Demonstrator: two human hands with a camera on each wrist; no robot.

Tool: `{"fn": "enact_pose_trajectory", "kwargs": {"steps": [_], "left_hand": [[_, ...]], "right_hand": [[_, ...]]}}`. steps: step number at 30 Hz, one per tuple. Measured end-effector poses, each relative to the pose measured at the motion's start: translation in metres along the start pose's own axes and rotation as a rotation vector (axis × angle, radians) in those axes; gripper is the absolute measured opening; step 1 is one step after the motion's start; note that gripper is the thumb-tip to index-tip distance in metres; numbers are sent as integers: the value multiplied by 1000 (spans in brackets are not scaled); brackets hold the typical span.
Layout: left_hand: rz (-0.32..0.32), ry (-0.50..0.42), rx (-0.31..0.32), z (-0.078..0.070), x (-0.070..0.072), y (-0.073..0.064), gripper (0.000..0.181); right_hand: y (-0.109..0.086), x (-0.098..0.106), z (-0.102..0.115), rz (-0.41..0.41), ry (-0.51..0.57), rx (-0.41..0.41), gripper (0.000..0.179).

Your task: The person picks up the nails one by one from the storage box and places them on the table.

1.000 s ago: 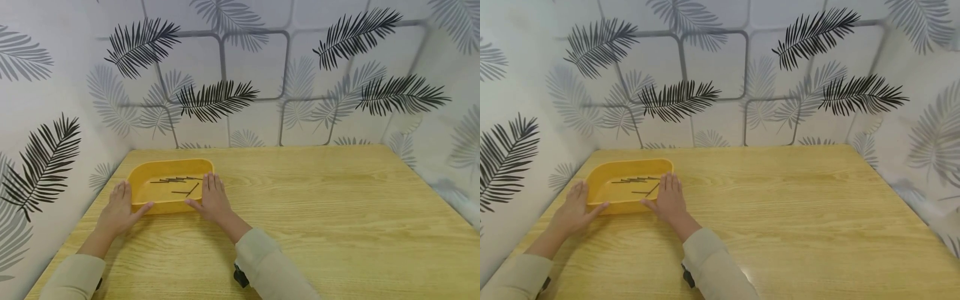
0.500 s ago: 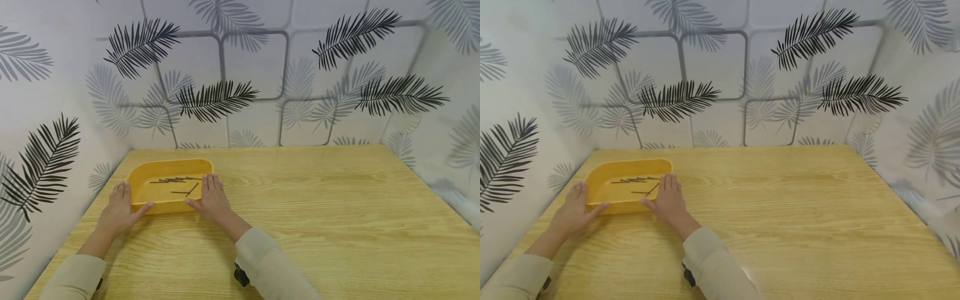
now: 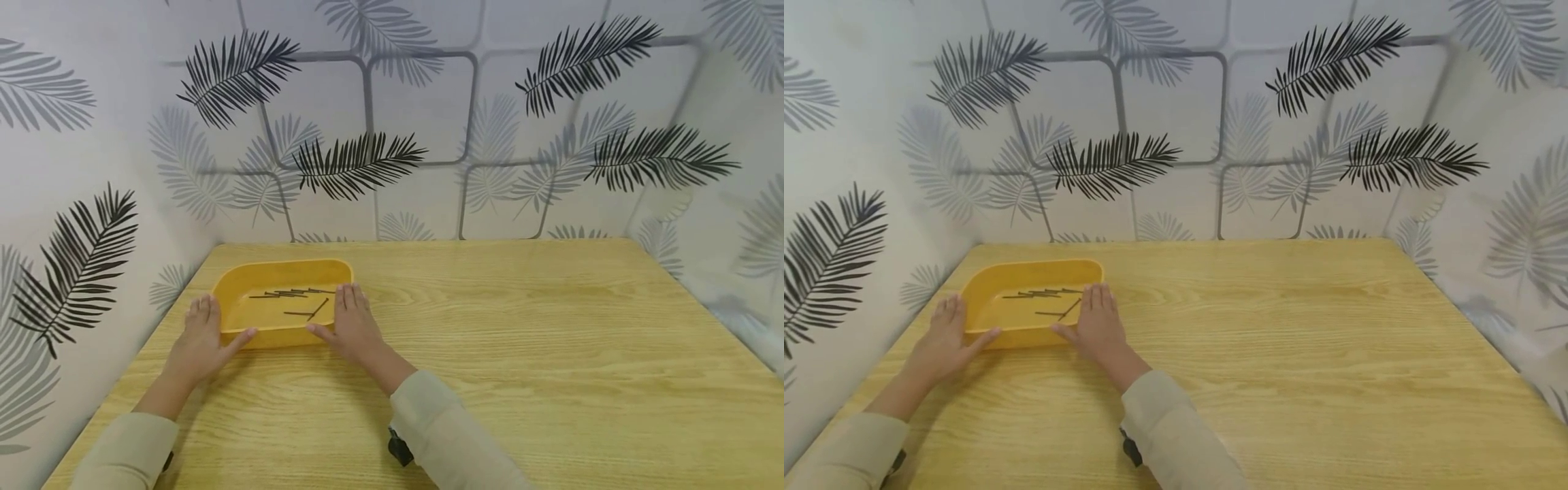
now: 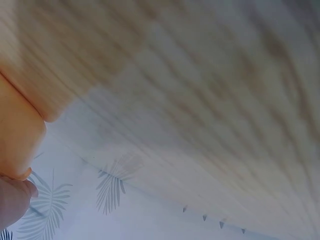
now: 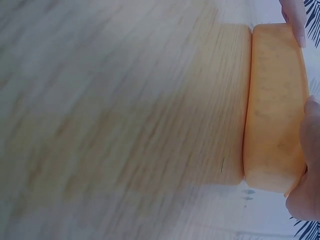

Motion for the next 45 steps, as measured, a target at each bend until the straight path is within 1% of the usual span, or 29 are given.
{"fn": "enact_pose_trajectory", "kwargs": {"steps": [12,16,21,27,35,45], "left_hand": [[1,20,9,-5,-1,1,102],[13,14,14,-6,-2,1,102],[16,16,13,-7,-2,0,102],[11,14,6,-10,-1,0,102],[5,33,17,-13,-3,2,103],[-5,57,11,-22,-4,3,103]], "right_hand": [[-2,3,-3,-4,30,-22,87],[-2,3,-3,-9,29,-23,87],[-3,1,-4,-1,37,-34,88],[-2,-1,-7,28,3,-48,89],[-5,2,-9,32,21,-53,89],[-7,5,-17,17,35,-53,88]]}}
Point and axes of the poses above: each hand's wrist, its own y-axis towards the middle knuckle, its own x-axis out of the back of the hand, z = x × y, the point moved 8 cm from there along y, towards the middle knuckle, and after that the axes turned 7 degrees about x, right-handed, at the moved point
